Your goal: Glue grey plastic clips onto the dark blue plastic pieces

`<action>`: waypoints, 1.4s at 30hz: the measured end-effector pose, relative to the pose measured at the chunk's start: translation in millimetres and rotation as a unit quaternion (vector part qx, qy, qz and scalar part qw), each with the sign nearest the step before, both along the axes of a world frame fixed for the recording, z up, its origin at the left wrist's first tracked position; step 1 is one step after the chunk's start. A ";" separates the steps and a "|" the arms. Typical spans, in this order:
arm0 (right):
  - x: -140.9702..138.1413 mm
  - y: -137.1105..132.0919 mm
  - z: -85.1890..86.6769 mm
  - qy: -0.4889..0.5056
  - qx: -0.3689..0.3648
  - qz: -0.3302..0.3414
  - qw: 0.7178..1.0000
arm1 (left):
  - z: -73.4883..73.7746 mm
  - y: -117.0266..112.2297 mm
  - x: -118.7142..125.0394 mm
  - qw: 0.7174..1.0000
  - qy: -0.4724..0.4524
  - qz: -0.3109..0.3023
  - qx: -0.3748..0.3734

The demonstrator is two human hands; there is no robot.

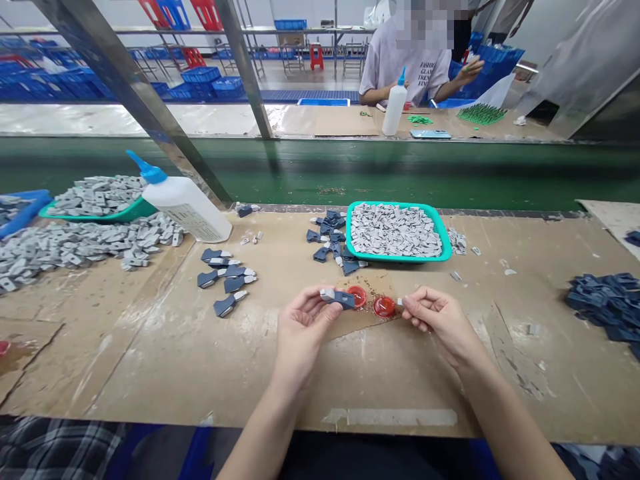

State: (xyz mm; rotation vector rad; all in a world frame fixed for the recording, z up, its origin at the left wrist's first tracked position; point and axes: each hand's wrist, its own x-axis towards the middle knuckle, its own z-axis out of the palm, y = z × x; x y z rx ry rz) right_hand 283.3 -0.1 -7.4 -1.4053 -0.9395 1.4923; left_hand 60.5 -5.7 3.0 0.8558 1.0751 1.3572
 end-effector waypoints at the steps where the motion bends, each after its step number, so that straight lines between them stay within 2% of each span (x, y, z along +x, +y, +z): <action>1: -0.9 -2.1 4.0 0.009 0.002 0.002 1.000 | 0.5 -2.1 5.3 1.000 -0.003 -0.006 0.005; 8: -18.5 -12.2 24.3 0.023 0.044 0.030 0.998 | 9.1 -9.4 29.7 0.998 -0.036 -0.041 0.007; 17: -31.4 -10.1 31.5 0.004 0.045 0.085 0.995 | 12.2 -14.4 29.7 0.998 -0.014 -0.053 0.040; 22: -28.8 -10.2 38.2 0.005 0.014 0.172 0.985 | 12.1 -16.7 27.8 0.995 0.009 -0.086 0.054; 24: -32.0 -9.6 39.6 0.004 0.028 0.179 0.983 | 11.8 -16.8 27.5 0.995 0.000 -0.081 0.049; 28: -47.4 -7.3 42.8 -0.012 0.048 0.147 0.988 | 10.0 -16.6 26.0 0.997 -0.014 -0.065 0.029; 30: -52.2 -1.5 45.2 -0.017 0.046 0.171 0.984 | 8.8 -16.6 22.7 0.998 0.009 -0.051 0.028; 32: -48.8 12.5 46.7 -0.033 0.054 0.205 0.977 | 7.8 -16.2 16.1 0.997 0.059 -0.021 0.043; 34: -35.7 37.3 45.6 -0.102 0.092 0.194 0.971 | 7.2 -15.0 5.4 0.993 0.102 0.008 0.052; 35: -26.5 53.5 44.0 -0.170 0.124 0.157 0.965 | 6.9 -14.1 -1.6 0.993 0.106 0.015 0.046; 36: -16.7 71.2 41.8 -0.252 0.162 0.121 0.946 | 6.7 -13.1 -9.6 0.995 0.092 0.021 0.034; 38: 0.5 107.4 36.5 -0.425 0.221 0.063 0.875 | 6.2 -11.1 -28.2 0.999 0.026 0.028 -0.010; 40: 9.3 138.1 31.2 -0.525 0.216 0.073 0.820 | 5.1 -9.8 -48.9 0.997 -0.036 0.057 -0.047; 42: 8.0 158.6 27.0 -0.577 0.190 0.097 0.788 | 3.2 -9.5 -70.4 0.991 -0.041 0.109 -0.062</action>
